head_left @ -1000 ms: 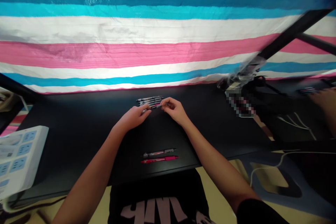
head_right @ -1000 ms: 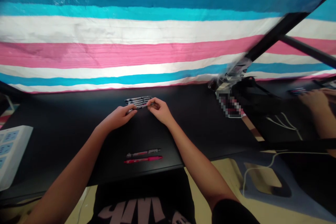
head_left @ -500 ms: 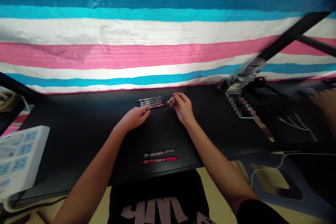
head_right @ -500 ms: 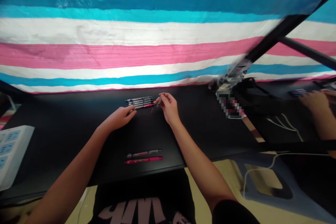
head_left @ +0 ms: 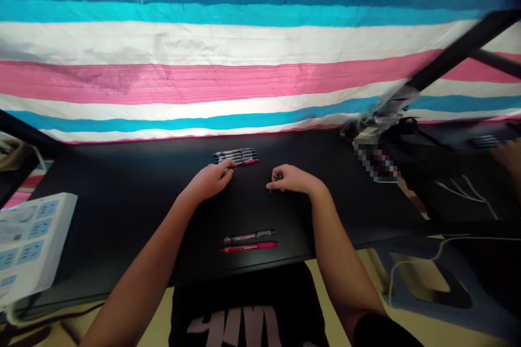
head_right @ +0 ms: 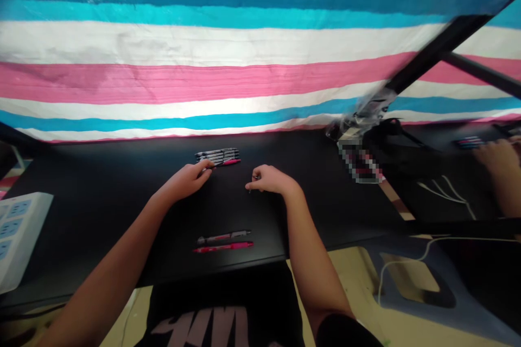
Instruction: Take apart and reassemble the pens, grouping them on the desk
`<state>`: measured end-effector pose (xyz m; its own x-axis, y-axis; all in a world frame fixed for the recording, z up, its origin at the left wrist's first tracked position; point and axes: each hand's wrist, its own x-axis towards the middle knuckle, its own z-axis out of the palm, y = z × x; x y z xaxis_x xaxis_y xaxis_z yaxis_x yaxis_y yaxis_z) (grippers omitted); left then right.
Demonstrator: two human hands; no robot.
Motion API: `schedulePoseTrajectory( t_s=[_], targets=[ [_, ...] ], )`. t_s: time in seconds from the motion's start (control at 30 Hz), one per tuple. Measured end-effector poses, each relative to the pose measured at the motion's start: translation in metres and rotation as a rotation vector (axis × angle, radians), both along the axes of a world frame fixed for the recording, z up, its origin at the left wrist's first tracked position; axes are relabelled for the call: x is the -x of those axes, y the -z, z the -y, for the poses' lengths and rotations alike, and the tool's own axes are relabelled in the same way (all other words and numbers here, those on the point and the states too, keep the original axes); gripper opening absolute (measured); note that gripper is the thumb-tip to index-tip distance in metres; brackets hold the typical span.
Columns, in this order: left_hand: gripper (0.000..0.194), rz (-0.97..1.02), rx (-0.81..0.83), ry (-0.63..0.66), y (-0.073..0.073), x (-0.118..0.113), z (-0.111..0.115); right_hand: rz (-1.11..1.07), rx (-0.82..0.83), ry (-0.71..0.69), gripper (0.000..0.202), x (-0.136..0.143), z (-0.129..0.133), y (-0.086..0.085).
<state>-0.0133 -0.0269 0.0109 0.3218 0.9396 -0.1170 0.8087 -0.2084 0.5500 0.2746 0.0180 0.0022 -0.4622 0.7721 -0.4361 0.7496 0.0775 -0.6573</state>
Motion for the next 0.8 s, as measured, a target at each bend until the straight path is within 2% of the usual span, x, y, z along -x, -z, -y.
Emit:
schedulePoseTrajectory(
  t_s=[0.1, 0.23, 0.33, 0.43, 0.53, 0.67, 0.8],
  targets=[
    [0.032, 0.008, -0.021, 0.02, 0.002, -0.002, 0.001, 0.066, 0.091, -0.041, 0.024, 0.0, 0.004, -0.003],
    [0.029, 0.026, -0.078, 0.068, 0.002, -0.004, 0.002, 0.039, 0.042, -0.074, 0.011, 0.008, 0.008, -0.005],
    [0.03, 0.045, -0.116, 0.082, 0.002, -0.005, 0.002, -0.042, -0.079, -0.075, 0.009, 0.014, 0.009, -0.003],
    [0.028, 0.099, -0.178, 0.057, 0.004, -0.006, 0.002, -0.236, -0.27, -0.003, 0.013, 0.021, 0.008, 0.0],
    [0.028, 0.152, -0.251, 0.044, 0.007, -0.007, 0.002, -0.414, -0.366, 0.102, 0.016, 0.03, 0.008, 0.005],
    [0.023, 0.166, -0.294, 0.076, 0.01, -0.008, 0.001, -0.468, -0.436, 0.182, 0.019, 0.04, 0.007, 0.014],
    [0.034, 0.111, -0.281, 0.074, 0.009, -0.007, 0.001, -0.51, -0.485, 0.192, 0.022, 0.042, 0.006, 0.02]
  ],
)
